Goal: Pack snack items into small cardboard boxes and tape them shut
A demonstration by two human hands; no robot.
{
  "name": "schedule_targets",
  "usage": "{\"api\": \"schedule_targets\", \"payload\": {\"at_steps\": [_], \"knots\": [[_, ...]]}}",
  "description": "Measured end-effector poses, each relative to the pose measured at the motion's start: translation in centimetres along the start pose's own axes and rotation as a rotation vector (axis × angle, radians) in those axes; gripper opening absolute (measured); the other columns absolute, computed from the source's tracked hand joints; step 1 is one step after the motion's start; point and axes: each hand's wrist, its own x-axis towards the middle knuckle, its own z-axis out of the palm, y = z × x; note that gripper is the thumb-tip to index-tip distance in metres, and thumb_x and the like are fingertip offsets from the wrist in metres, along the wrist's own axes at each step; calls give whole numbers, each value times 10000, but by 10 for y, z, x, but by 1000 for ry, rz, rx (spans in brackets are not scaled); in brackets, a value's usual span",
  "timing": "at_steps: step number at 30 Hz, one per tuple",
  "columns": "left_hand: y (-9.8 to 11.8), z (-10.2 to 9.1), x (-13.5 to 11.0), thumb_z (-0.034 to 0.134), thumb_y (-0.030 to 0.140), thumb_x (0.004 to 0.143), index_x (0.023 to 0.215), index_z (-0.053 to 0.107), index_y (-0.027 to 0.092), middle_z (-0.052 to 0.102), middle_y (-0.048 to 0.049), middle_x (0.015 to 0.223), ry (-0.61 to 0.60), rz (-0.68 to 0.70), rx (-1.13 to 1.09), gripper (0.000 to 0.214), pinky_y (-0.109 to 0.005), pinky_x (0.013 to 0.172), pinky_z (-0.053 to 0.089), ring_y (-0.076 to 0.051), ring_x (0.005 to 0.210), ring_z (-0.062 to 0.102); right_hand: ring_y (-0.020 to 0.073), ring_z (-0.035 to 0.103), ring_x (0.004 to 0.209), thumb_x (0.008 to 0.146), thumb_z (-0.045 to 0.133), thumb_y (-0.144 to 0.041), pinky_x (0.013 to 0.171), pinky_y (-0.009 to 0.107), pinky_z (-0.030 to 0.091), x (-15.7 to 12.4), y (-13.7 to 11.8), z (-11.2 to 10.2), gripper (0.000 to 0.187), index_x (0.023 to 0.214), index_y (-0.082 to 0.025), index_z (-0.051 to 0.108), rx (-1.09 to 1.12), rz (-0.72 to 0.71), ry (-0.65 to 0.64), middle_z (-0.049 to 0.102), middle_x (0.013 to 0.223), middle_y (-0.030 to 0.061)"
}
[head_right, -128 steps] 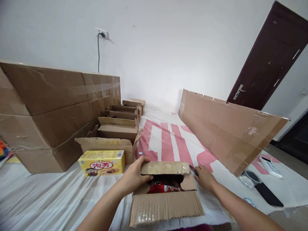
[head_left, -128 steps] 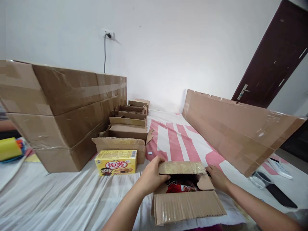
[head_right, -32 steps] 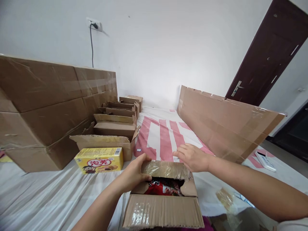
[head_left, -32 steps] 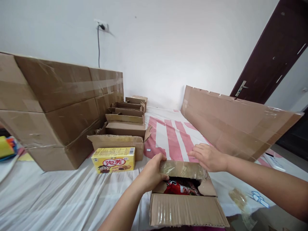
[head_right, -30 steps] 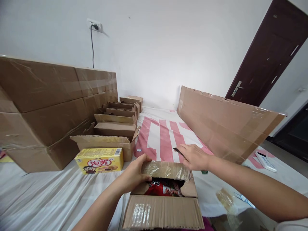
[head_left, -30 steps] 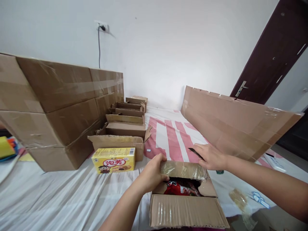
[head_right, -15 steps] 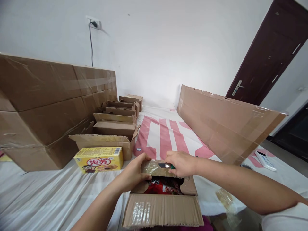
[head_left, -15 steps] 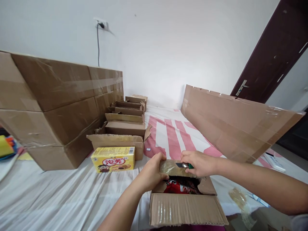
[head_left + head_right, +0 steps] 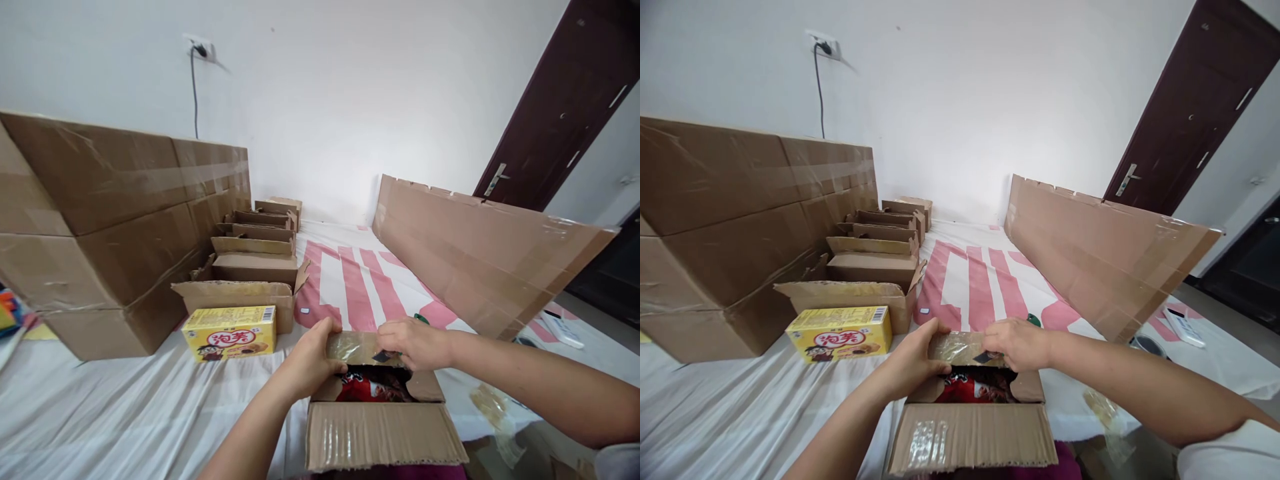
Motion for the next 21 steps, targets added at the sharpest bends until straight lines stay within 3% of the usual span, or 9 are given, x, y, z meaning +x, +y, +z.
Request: {"api": "schedule_targets", "payload": {"at_steps": [11,16,19,21], "knots": [[-1,-2,0,743,137,580,930,542,221,655,-30,1028,-7,-25,39,413,-310,804,439,-237,959,606,181,554,815,747,467,-8,706,275,442,-21,16,-3,273,916,-165,614,189,-114,4,617,833,68],[0,-3,2,730,142,586,925,536,221,656,-35,1035,-19,-25,52,399,-319,831,434,-246,986,603,160,540,804,888,436,-143,723,282,451,-50,17,-6,159,899,-161,594,341,4,99,583,891,85],[-3,-4,3,724,139,580,916,525,216,654,-34,1022,-3,-39,62,398,-317,819,432,-242,962,607,157,532,778,943,412,-280,724,297,454,-72,25,-6,237,818,-163,575,435,78,149,563,864,81],[-5,-4,3,722,155,582,916,521,214,654,-29,1005,20,-35,69,395,-314,799,432,-238,934,611,163,531,765,942,424,-390,726,316,454,-94,35,-4,305,773,-170,551,494,208,216,559,834,70]]}}
